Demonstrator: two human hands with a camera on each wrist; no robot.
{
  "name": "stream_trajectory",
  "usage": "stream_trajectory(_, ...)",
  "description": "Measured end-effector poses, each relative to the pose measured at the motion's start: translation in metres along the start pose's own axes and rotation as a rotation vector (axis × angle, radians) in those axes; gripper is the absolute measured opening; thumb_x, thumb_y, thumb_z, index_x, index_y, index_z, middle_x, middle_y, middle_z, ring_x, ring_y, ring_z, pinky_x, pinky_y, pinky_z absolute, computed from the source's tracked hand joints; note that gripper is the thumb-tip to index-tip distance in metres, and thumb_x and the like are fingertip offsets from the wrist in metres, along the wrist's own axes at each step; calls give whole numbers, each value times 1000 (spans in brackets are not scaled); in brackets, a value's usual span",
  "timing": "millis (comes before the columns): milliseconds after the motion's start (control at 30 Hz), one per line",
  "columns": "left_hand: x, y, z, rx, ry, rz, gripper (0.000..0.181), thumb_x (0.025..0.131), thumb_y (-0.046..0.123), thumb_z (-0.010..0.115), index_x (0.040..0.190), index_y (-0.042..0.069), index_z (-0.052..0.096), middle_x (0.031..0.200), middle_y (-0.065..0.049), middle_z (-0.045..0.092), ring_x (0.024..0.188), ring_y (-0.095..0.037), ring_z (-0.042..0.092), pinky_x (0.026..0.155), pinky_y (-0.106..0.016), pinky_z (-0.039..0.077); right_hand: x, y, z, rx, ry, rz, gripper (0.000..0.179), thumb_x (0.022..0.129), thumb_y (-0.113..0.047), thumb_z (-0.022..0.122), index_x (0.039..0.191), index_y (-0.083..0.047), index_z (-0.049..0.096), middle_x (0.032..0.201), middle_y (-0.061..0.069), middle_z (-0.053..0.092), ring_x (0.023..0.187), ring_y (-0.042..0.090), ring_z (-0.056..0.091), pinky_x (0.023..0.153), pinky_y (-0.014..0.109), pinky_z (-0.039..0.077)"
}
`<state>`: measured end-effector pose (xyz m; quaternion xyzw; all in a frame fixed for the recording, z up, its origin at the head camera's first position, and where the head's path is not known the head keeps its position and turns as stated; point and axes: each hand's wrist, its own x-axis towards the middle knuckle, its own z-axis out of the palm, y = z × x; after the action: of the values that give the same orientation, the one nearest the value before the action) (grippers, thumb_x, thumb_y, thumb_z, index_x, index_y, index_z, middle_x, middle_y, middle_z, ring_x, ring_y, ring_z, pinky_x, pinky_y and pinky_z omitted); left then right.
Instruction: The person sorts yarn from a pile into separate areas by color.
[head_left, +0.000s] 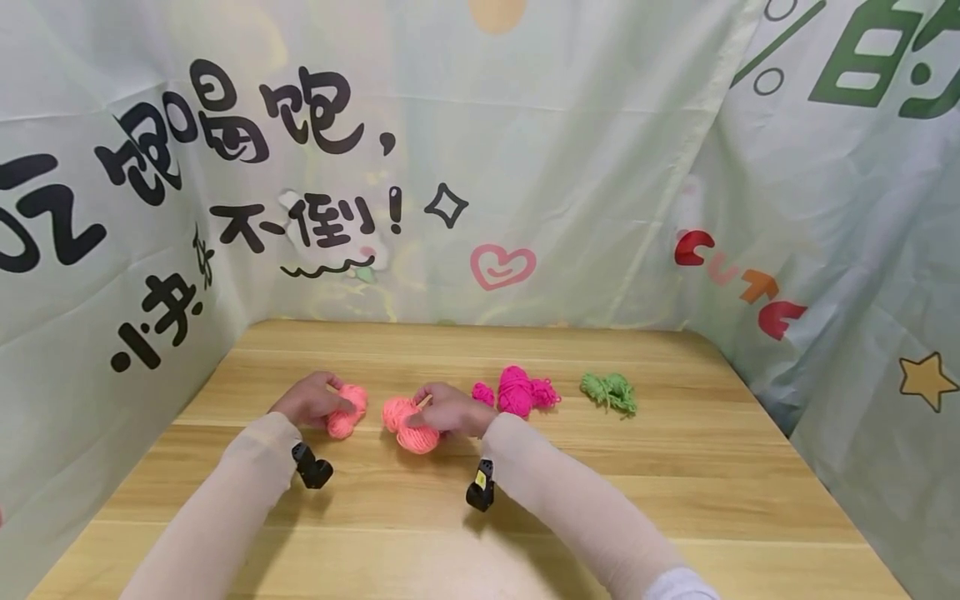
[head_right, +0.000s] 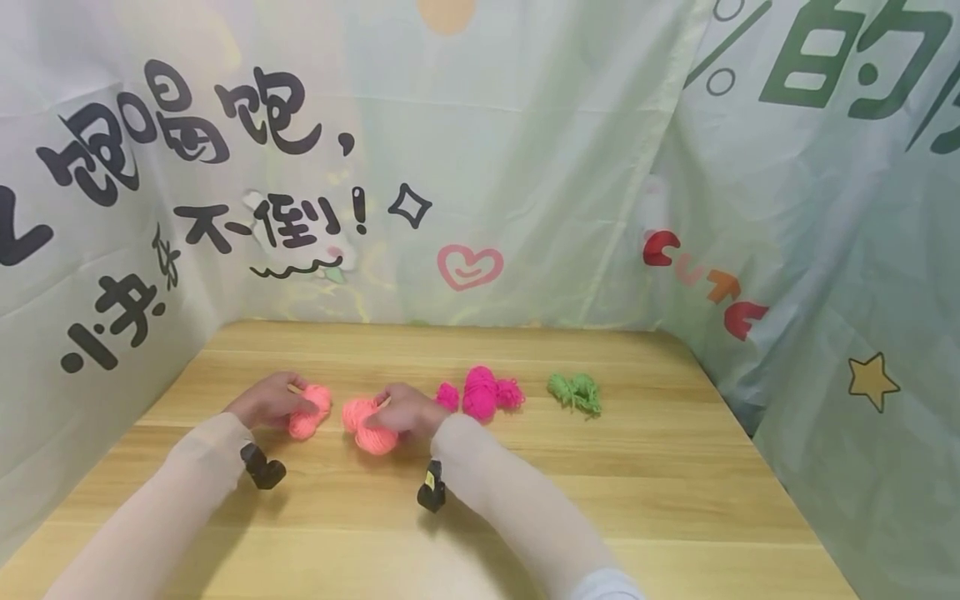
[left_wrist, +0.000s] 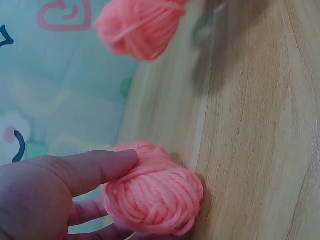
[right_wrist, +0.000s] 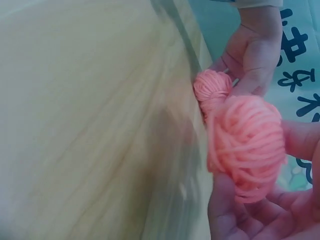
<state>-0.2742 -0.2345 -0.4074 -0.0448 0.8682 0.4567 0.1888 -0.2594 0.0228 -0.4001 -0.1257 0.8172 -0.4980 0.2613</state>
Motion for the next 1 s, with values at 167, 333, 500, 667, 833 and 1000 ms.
stream_trajectory(167, 1, 0, 0, 0, 3, -8, 53, 84, 10, 73, 121, -8, 40, 101, -20, 52, 70, -20, 57, 63, -34, 55, 8, -1, 3, 80, 60, 18, 27, 89, -14, 70, 107, -6, 52, 71, 5, 54, 54, 13, 50, 51, 31, 45)
stream_trajectory(333, 1, -1, 0, 3, 1, -4, 52, 86, 12, 72, 122, -8, 40, 103, -21, 51, 70, -21, 56, 63, -34, 55, 18, 0, 12, 174, 138, 40, 27, 88, -11, 69, 107, -5, 50, 82, 7, 54, 57, 13, 51, 53, 30, 49)
stream_trajectory(500, 0, -2, 0, 30, 0, 5, 51, 89, 19, 69, 123, -8, 41, 101, -17, 52, 72, -20, 55, 64, -34, 54, 28, 1, 22, 188, 235, 72, 29, 87, -14, 72, 104, -6, 50, 93, 9, 54, 63, 15, 54, 55, 32, 53)
stream_trajectory(667, -2, -1, -1, 4, -4, 8, 47, 92, 19, 66, 122, -9, 42, 100, -17, 53, 74, -20, 55, 64, -33, 54, 34, 0, 30, 184, 306, 90, 28, 87, -15, 74, 101, -7, 50, 89, 8, 56, 64, 15, 57, 55, 31, 55)
stream_trajectory(833, -2, -1, -1, -22, -11, 8, 44, 93, 16, 63, 121, -10, 42, 104, -19, 52, 75, -19, 57, 65, -33, 55, 39, 1, 36, 167, 346, 100, 28, 85, -15, 75, 98, -7, 51, 85, 7, 56, 64, 15, 59, 52, 31, 55)
stream_trajectory(1000, -1, -3, 0, -25, 0, 10, 43, 95, 15, 62, 123, -10, 41, 99, -17, 52, 70, -18, 58, 65, -34, 55, 45, 0, 44, 125, 413, 90, 31, 84, -17, 78, 96, -8, 51, 86, 7, 55, 62, 16, 59, 50, 30, 55)
